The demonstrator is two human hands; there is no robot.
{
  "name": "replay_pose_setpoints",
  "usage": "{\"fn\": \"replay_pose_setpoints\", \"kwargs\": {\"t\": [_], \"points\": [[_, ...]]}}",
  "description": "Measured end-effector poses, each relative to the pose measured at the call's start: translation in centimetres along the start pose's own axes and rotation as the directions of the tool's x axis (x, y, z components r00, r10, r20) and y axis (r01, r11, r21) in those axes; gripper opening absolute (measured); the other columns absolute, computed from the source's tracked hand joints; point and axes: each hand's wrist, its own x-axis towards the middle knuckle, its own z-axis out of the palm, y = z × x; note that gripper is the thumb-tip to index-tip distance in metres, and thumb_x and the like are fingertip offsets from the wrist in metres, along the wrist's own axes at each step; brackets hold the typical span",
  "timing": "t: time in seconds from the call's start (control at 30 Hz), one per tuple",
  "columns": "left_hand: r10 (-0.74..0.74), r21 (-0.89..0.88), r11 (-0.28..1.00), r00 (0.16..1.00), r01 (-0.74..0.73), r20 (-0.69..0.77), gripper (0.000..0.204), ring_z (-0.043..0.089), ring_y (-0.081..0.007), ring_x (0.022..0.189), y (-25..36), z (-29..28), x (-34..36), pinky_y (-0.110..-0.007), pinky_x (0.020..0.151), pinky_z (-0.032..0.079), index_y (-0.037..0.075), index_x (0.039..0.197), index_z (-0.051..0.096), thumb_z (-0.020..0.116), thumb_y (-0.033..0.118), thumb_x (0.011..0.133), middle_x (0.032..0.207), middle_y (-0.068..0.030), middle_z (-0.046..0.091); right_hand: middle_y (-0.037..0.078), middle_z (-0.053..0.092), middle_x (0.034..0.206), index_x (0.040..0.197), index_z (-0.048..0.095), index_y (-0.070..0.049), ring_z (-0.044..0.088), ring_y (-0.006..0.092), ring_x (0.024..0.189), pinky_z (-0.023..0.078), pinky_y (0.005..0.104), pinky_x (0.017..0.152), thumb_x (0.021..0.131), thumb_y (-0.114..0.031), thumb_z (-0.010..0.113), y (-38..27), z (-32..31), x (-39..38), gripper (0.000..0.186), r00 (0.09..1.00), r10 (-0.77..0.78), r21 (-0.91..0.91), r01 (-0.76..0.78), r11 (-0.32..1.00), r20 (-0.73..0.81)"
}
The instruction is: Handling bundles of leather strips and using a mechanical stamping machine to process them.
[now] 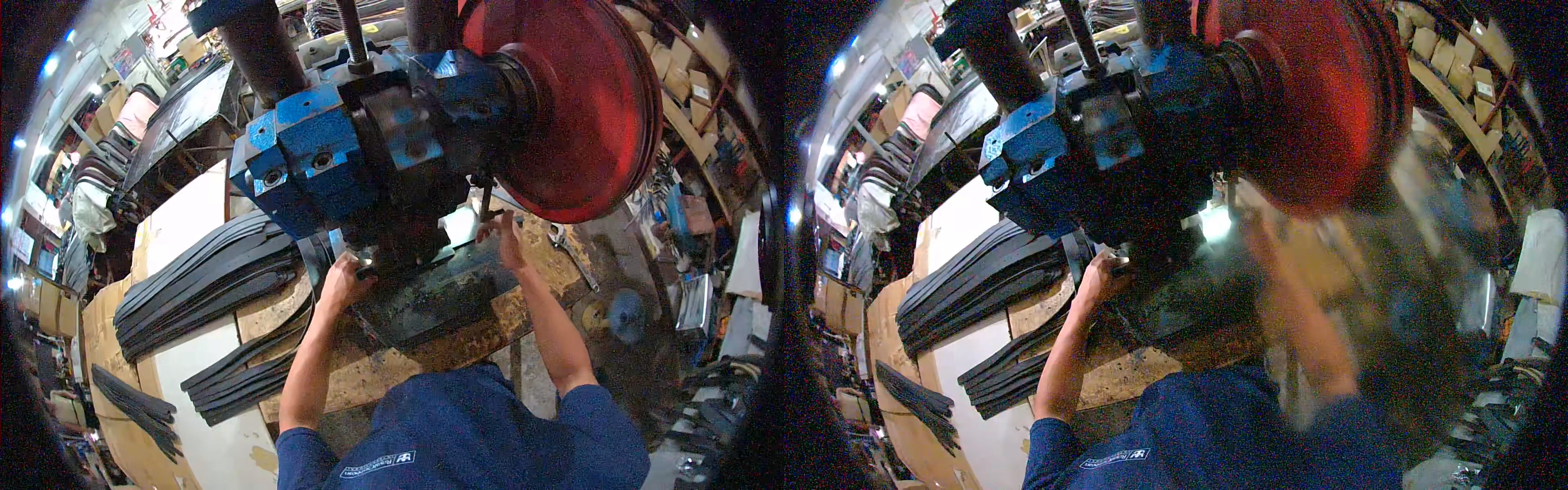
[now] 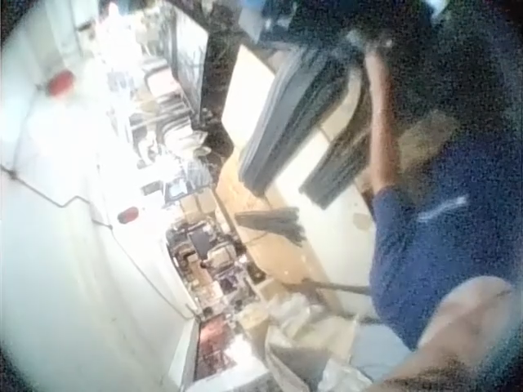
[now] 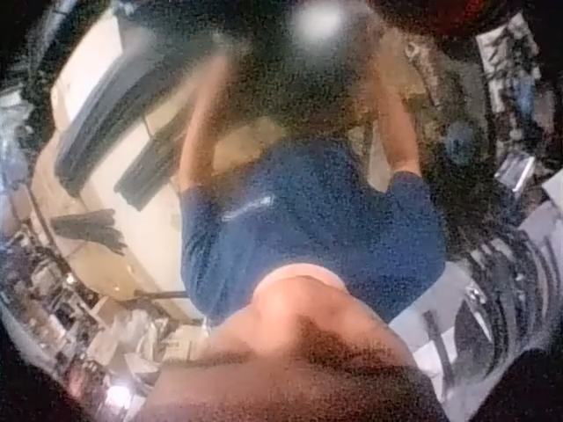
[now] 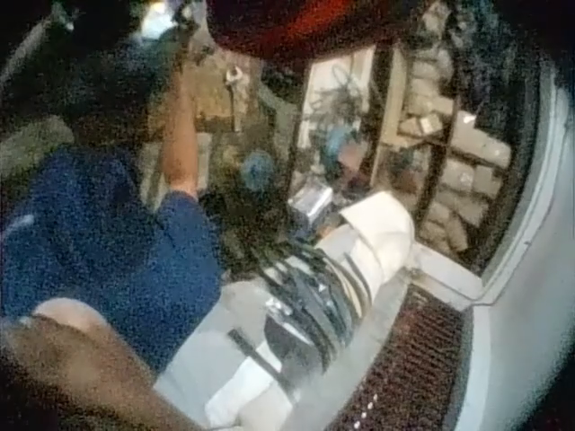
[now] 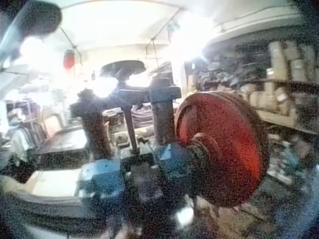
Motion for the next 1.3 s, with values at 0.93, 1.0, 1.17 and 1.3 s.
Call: {"fn": "replay_pose_setpoints", "kwargs": {"t": [0.93,1.0,1.17,1.3], "points": [[-0.348,-0.415,0.86,0.936,0.297,-0.05,0.043,0.059,-0.016,0.085,8.4,-2.6,-9.8,-0.03,0.078,0.048,0.001,0.099,0.061,0.086,0.013,0.065,0.087,-0.006,0.063,0.014,0.069,0.101,0.095,0.064,-0.006,0.066,0.0282,0.093,0.053,0.0403,0.084,0.09,-0.028,0.066,-5.9,13.1,-14.5,0.022,0.741,0.552,0.87,-0.49,0.056,0.381],[-0.321,-0.413,0.869,0.945,0.271,-0.056,0.047,0.06,-0.0181,0.085,8.9,-2.2,-9.9,-0.031,0.078,0.048,0.001,0.1,0.061,0.088,0.015,0.064,0.087,-0.0067,0.062,0.012,0.069,0.098,0.091,0.065,-0.007,0.066,0.0278,0.091,0.053,0.0402,0.083,0.089,-0.022,0.067,-5.6,12.7,-14.5,0.015,0.772,0.541,0.898,-0.435,0.067,0.334],[-0.072,0.063,0.995,0.994,0.078,-0.087,0.053,0.05,-0.0302,0.105,12.3,-1.5,-8.7,-0.044,0.092,0.041,0.008,0.107,0.063,0.085,0.034,0.065,0.108,-0.0104,0.056,0.006,0.066,0.087,0.084,0.064,-0.008,0.066,0.0274,0.088,0.054,0.0421,0.081,0.086,-0.005,0.067,-6.2,10.4,-14.7,0.005,0.816,0.575,0.948,-0.231,0.219,0.066],[-0.001,-0.101,0.995,0.978,-0.021,-0.209,0.041,0.055,-0.0298,0.1,17.0,0.3,-6.2,-0.04,0.087,0.046,0.008,0.106,0.066,0.08,0.024,0.071,0.106,-0.0107,0.059,0.007,0.067,0.091,0.086,0.064,-0.008,0.065,0.0224,0.088,0.054,0.0399,0.08,0.087,-0.004,0.065,-6.4,9.1,-15.3,0.004,0.845,0.534,0.911,-0.225,0.347,0.005]]}}
